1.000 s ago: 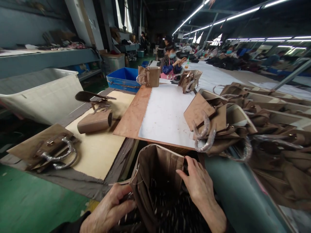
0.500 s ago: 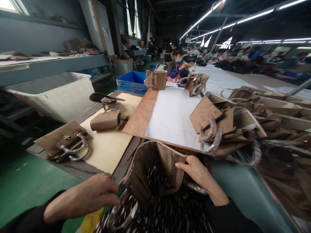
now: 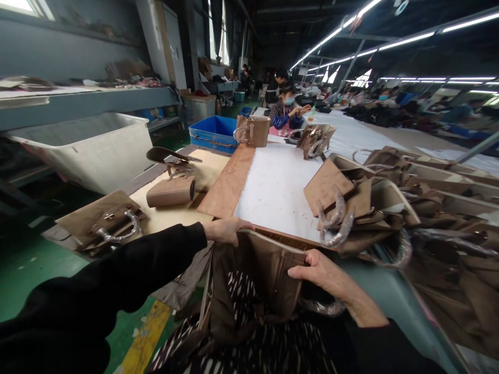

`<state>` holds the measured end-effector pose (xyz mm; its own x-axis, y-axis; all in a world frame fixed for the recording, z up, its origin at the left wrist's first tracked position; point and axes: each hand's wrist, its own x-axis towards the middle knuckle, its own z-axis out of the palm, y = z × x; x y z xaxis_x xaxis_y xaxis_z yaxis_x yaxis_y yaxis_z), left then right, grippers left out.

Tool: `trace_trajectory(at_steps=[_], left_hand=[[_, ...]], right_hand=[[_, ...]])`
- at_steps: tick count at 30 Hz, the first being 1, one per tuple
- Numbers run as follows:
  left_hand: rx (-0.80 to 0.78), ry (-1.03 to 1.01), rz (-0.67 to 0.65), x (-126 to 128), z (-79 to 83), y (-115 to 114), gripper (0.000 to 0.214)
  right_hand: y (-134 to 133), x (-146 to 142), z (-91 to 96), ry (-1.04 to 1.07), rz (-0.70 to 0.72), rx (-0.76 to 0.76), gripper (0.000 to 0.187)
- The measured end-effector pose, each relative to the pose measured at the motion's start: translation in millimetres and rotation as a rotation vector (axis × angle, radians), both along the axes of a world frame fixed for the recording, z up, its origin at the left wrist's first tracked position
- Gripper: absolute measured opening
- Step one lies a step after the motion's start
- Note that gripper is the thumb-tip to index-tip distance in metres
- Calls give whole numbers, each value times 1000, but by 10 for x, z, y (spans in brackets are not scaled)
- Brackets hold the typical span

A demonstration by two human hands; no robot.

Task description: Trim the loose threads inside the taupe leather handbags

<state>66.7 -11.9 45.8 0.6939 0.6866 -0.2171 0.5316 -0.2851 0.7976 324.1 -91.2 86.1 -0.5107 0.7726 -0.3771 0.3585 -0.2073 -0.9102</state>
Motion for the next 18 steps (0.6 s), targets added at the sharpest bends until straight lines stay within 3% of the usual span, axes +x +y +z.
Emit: trace_trajectory(at_steps=[4,10,14,18], left_hand=[[-307,-4,-106,-50,-178,19,43],[-569,-15,-183,-79,-257,40,41],[-630,-21,-190,-77,-409,23,35],[-670,-105,-130,-104,-509,7,36]], right_hand=[[-33,120,-205,2,4,-38,24],[73,252,-615,-29,25,-115,26],[107,292,-929,-42,36,-161,26],[83,275,-1044,-77,-70,-83,25]])
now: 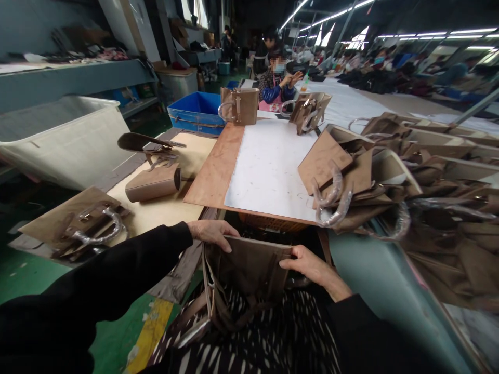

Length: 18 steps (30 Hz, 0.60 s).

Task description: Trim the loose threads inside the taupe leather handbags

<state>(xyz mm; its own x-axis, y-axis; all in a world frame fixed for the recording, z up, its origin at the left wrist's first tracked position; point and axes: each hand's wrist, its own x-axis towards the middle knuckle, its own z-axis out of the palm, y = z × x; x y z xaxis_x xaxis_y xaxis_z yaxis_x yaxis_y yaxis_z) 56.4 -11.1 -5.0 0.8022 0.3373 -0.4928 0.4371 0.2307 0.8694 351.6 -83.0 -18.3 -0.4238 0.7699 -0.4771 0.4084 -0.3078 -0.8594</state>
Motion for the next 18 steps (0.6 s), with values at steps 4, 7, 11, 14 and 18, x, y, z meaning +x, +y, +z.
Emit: trace_trajectory(at_steps=[4,7,11,14,18], left_hand=[[10,-8,18,-23,-5,-5,38],[26,-5,23,-23,-1,-6,39],[-14,-14,53,-22,-13,-14,38],[-16,-22,90,-18,-15,-24,36],[10,-4,135,6,6,-42,34]], right_hand=[[-19,-55,47,-18,-155,176,25],[-38,-100,51,-22,-211,268,21],[-115,-137,-2,-96,-252,408,21],[-200,-175,-26,-258,-263,646,25],[-280,-281,-60,-581,-197,986,40]])
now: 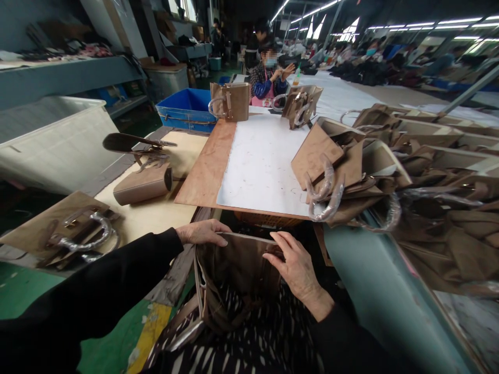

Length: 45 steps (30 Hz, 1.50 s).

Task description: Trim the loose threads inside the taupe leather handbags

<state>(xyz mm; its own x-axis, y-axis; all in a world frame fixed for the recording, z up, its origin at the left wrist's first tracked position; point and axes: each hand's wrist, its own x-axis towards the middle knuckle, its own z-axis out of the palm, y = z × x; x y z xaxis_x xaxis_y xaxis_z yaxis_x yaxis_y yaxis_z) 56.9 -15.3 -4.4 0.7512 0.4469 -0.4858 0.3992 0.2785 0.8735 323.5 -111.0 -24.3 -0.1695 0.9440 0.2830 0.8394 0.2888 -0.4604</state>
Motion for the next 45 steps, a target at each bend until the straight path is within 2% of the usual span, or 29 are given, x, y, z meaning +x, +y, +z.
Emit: trace_trajectory(at_steps=[3,7,9,13,19,22,27,30,34,38,40,42,45], left_hand=[[-3,11,10,23,27,-18,35],[-33,-2,-9,43,52,-30,34],[-60,-13,-26,44,51,-24,34],[-91,-21,-21,32,38,-7,35],[-91,-29,2,22,42,-10,35],[-57,-16,11,27,41,0,36],[24,4,-3,23,23,23,36],[71,9,-19,8,13,19,35],[230,54,-55,6,30,2,31],[659,172,-53,36,115,-14,30],[814,243,-85,46,165,-21,29],[893,261,-138,47,199,-28,25],[909,236,-186,30,212,-37,21]], right_hand=[[8,-76,-58,-88,-12,25,41],[104,-77,-99,197,-11,-151,14],[163,-38,-79,341,10,-263,8],[255,32,-19,468,43,-418,11],[320,41,5,482,50,-519,16],[344,29,25,344,55,-442,17],[373,-81,83,-68,144,-124,14],[363,-206,96,-188,202,-62,14],[349,-315,76,-244,159,-61,12],[368,-288,50,-159,94,-169,12],[383,-243,44,-103,83,-248,11],[397,-199,40,-56,94,-306,12],[408,-166,30,-21,112,-319,16]])
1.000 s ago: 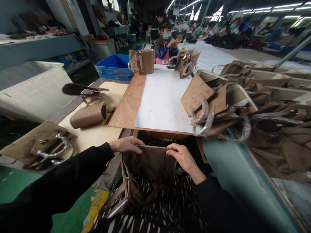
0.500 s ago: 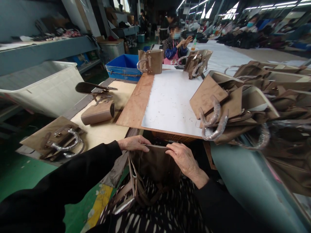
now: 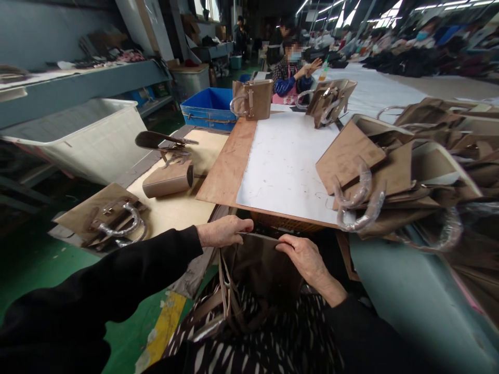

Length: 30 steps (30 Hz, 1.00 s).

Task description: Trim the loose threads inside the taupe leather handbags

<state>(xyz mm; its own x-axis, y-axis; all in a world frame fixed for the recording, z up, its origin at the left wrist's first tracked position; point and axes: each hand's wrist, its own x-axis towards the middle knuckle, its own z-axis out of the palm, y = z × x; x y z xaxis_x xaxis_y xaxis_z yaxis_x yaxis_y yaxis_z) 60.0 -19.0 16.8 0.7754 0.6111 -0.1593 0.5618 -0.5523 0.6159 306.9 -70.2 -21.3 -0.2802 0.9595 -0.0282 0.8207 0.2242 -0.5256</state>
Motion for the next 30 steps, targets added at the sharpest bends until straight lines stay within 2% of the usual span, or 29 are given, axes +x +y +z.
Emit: trace_trajectory(at_steps=[3,8,11,16,21,26,30], left_hand=[[-37,-22,8,-23,-17,-7,17],[-60,-44,68,-35,-35,-18,18],[-52,-22,96,-23,-27,-23,18],[64,122,147,-12,40,-49,18],[123,311,106,-30,119,-11,28],[-42,94,43,-122,15,190,17],[-156,-8,73,-165,-92,224,17]], right_hand=[[-9,-22,-14,-23,2,54,18],[-44,-147,-12,-211,53,294,19],[-38,-209,-7,-264,101,362,16],[13,-197,-17,-202,53,226,17],[-38,-164,79,-153,3,145,19],[-210,-238,225,-250,-40,217,22],[-256,-227,205,-269,-52,212,23]])
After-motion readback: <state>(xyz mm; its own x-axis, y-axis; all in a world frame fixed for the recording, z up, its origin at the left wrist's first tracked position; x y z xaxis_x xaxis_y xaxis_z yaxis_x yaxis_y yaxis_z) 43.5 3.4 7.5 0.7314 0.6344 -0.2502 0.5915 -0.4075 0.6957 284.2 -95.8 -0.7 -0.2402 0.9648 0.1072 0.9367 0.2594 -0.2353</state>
